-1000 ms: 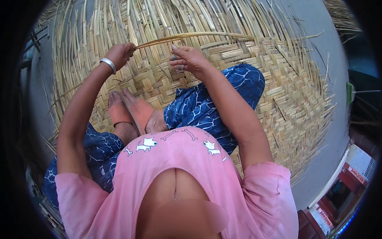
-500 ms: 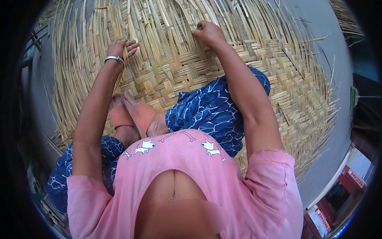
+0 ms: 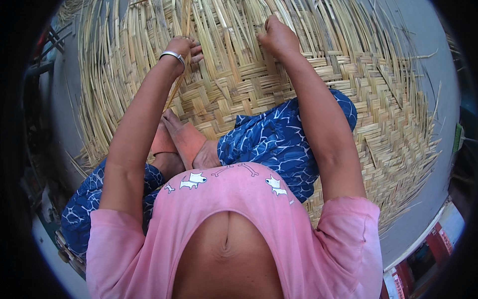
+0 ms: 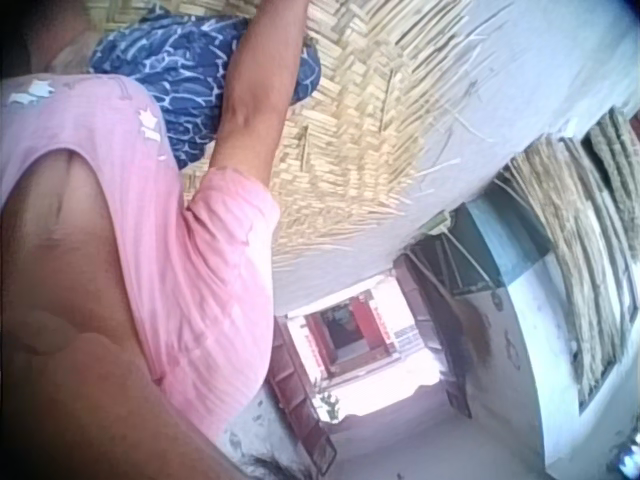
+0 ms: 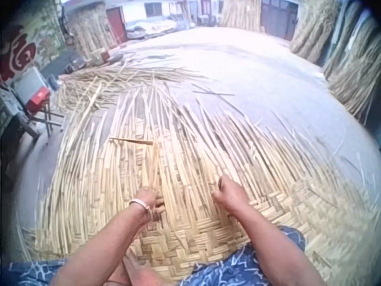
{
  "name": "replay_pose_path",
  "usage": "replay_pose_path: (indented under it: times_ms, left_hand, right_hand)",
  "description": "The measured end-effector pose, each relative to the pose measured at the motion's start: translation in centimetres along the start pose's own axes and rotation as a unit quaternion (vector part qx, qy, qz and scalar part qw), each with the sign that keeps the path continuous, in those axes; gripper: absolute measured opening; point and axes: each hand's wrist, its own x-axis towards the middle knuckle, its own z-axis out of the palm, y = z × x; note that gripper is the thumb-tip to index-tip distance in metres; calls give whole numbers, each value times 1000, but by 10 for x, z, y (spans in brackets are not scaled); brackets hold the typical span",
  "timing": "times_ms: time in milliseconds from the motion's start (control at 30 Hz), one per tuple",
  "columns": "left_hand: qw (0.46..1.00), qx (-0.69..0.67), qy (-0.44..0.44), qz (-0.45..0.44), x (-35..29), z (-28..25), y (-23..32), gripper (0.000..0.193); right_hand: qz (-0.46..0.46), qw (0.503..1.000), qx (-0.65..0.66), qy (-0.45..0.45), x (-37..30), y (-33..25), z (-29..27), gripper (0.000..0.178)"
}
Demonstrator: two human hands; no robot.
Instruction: The person weaves a large flat mat by hand, interlacing long dried palm strips in an over-and-under pattern. They repeatedly pick up new strips, thread them through the existing weave, and press the mat flat to tighten the structure.
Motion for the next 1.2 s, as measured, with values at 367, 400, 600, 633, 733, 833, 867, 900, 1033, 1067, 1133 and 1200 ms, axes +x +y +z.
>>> replay_pose_path:
  times_ms: [367,400,600,633,733,833,867,900,1033,1067,1133,1200]
  left_hand:
    - [999,-17,18,-33,24,-7,-12,14]
    - [999,19,-14,-42,19,-5,-8,15]
    - [983,122,-123,-66,19,-6,1,18]
    - [984,128,-106,-64,19,-5,2,18]
    - [988,123,-73,-52,10,6,4,19]
    - [996,60,-69,-22,0,9,1,22]
    - [997,39,-73,-11,1,9,-2,23]
    - [997,18,-77,0,2,8,-5,24]
    - [986,-73,-147,-36,3,-2,-9,30]
    - [983,-97,-151,-46,1,-4,-8,31]
    - [978,-126,-158,-54,-2,-9,-9,33]
    - [976,-130,-169,-49,-3,-12,-11,33]
  right_hand:
    - [-81,977,-190,59,-3,-16,4,26]
    - [-93,973,-207,40,-2,-14,4,24]
    - [-104,985,-137,-25,-3,-17,-3,24]
    - [-98,991,-92,-29,-5,-17,-6,25]
    - [-164,986,27,7,6,0,6,26]
    - [-163,980,112,-17,13,-1,6,28]
    - [-133,979,146,-54,14,-3,3,29]
    - [-101,975,178,-91,11,-8,-3,30]
    - [-11,940,309,-147,8,-19,-10,38]
    - [18,926,342,-160,7,-23,-15,39]
    - [17,906,385,-175,0,-33,-28,38]
    - [0,886,422,-190,0,-29,-34,39]
